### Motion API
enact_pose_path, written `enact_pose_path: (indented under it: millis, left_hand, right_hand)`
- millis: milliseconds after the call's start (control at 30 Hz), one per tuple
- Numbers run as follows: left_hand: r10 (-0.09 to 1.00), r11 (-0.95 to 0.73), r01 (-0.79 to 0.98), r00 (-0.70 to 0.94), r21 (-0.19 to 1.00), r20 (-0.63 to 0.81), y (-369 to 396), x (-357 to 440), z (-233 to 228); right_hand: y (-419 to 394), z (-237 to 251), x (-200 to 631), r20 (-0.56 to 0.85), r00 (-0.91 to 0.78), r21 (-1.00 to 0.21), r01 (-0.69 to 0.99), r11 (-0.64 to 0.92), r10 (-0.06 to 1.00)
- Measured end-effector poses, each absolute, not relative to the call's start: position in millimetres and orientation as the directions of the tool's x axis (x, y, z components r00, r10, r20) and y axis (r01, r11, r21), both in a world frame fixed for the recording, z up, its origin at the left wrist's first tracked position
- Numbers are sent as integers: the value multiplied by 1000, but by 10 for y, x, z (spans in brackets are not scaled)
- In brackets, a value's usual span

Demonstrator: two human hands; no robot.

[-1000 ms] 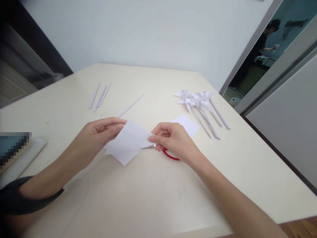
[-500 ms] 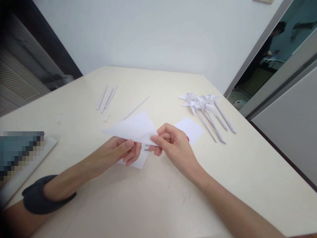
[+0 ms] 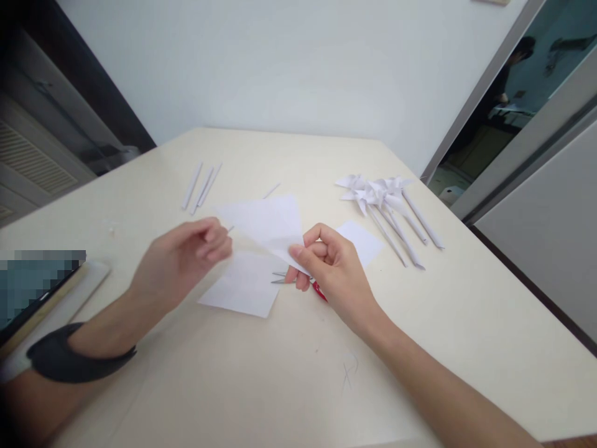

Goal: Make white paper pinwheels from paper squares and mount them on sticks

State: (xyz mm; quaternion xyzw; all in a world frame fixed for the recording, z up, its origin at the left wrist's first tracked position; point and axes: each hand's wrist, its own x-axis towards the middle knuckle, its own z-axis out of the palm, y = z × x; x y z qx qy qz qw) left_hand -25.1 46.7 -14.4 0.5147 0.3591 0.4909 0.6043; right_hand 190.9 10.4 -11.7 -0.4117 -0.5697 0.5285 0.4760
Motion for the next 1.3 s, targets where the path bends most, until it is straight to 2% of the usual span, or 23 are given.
enact_pose_path:
  millis: [100,133,167,267,300,367,400,467,567,633,700,767,833,900,967,1100,1300]
  left_hand:
    - [866,100,-70,497,992,-53,324,-82,-170]
    - [798,91,14,597,996,-82,276,-37,-170]
    - [777,86,57,621,995,-103,237,-7,-166]
    - [857,43,140,503,989,-109,200,-13,-157]
    - [897,25,133,435,991,-81,211,-37,-159]
    - [942,-15,69,336,997,-9,245,-88,-171]
    - [951,-31,29,307,999,20,261,-108,-180]
    - [958,-55,-31,280,998,61,278,-125,-199]
    - [959,-88,-51,267,995,98,264,-115,-222]
    - [959,-121,-38,254,992,127,241,-106,-230]
    - [961,-152,-19,232,988,152,221,-107,-229]
    - [963,-163,-30,211,986,165,212,-114,-225]
    - [967,-166,-64,186,984,175,210,-121,-218]
    - [970,-175,-99,155,980,189,211,-125,-210]
    - [969,-192,-131,128,973,209,210,-124,-197]
    - [963,-213,-191,127,958,239,195,-110,-167]
    - [975,-190,-66,106,980,196,147,-79,-175]
  right_hand:
    - [70,-126,1839,64,-277,-998,3,68,959]
    - [67,-118,1828,38,-333,-998,32,52,942]
    - [71,-105,1831,14,-398,-996,72,47,917]
    - [132,-53,1958,-28,-531,-940,301,158,847]
    - [164,-42,2032,-32,-521,-874,429,229,853]
    - [227,-50,2189,-30,-424,-650,696,305,905]
    - [253,-69,2255,-54,-412,-543,777,320,909]
    - [290,-127,2341,-102,-423,-414,841,349,900]
    - [311,-199,2355,-151,-402,-366,871,327,903]
    - [318,-193,2331,-164,-337,-416,876,245,927]
    - [326,-141,2305,-199,-302,-578,805,137,932]
    - [326,-71,2275,-248,-369,-808,589,18,896]
    - [306,-21,2227,-230,-483,-951,297,-89,845]
    - [261,-14,2163,-153,-532,-988,95,-121,833]
    - [202,-47,2099,-82,-545,-996,8,-93,834]
    - [99,-133,2043,-55,-640,-997,0,-71,766]
    - [4,-97,2078,-162,-666,-975,224,-12,728]
